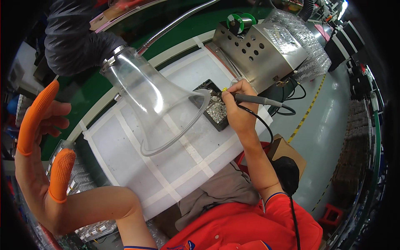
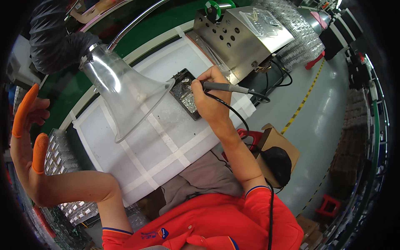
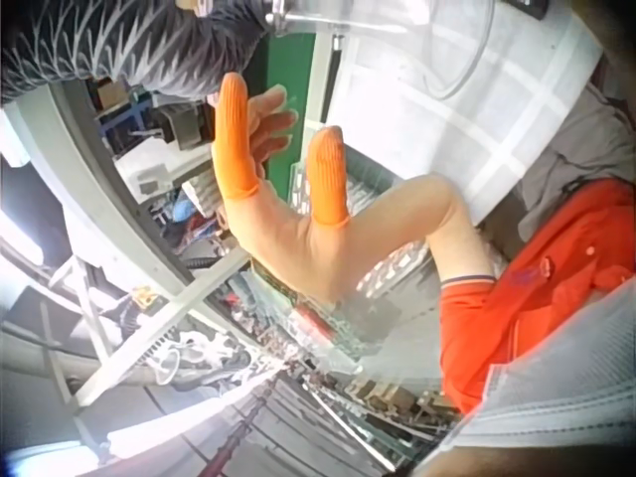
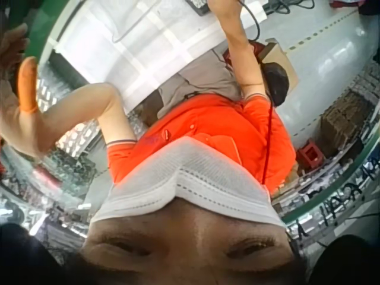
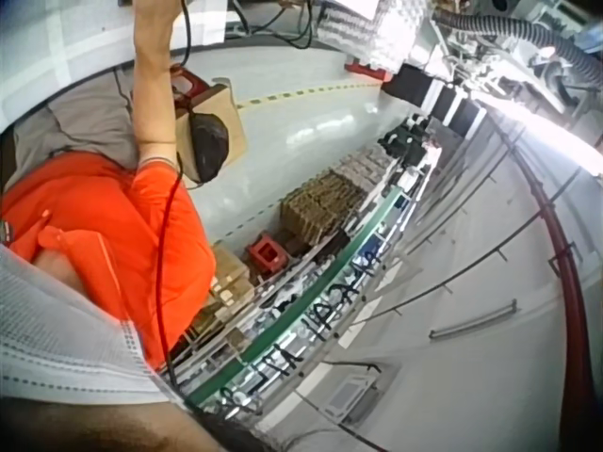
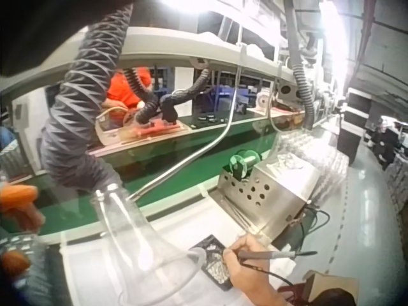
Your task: Soldering electronic components onto printed circuit boards inside plastic housings.
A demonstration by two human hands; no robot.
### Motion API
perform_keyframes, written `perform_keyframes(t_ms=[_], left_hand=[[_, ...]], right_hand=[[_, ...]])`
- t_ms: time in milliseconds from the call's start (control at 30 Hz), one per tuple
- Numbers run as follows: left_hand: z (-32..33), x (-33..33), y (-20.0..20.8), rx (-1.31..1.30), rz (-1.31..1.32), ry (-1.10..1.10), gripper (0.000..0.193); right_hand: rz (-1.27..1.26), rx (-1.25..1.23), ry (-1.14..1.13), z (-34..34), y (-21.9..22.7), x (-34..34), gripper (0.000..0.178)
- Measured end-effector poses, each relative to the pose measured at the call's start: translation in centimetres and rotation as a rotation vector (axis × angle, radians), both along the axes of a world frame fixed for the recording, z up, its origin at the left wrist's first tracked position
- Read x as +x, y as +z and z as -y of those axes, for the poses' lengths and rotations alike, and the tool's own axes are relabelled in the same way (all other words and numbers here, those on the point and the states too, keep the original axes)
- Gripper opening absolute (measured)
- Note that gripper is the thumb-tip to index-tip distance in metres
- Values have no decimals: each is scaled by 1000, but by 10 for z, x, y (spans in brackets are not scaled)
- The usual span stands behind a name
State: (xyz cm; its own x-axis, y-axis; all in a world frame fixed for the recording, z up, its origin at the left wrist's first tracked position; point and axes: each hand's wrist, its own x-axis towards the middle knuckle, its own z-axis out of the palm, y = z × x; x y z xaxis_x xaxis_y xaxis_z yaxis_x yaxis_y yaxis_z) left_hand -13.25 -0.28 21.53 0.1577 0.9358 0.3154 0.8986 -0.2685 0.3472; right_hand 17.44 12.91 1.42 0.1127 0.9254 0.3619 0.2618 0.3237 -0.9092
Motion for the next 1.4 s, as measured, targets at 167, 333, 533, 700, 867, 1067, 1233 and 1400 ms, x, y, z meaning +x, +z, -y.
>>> perform_keyframes(t_ms=[167, 333, 533, 700, 867, 1067, 1233, 1400], left_hand=[[-3, 20, 7, 20, 147, 34, 58], [-5, 33, 11, 44, 188, 31, 56], [-6, 20, 1, 39, 249, 60, 54], [-3, 12, 1, 40, 258, 76, 53], [-2, -24, -12, 110, 397, 237, 38], [-5, -121, -41, 146, 303, 432, 37], [-58, -184, -88, 46, 386, 614, 37], [-131, -198, -144, -24, 617, 592, 32]], right_hand=[[-7, 26, -39, 2, 0, 0, 8], [68, 25, -10, 9, 11, 1, 11], [102, 88, -62, 10, 9, 0, 11], [75, 84, -51, 8, 3, 0, 10], [66, 54, -33, 7, 2, -1, 7], [55, -24, -37, 8, -1, -1, 9], [59, -24, -31, 7, -2, -4, 9], [44, 49, -52, 9, -7, -5, 10]])
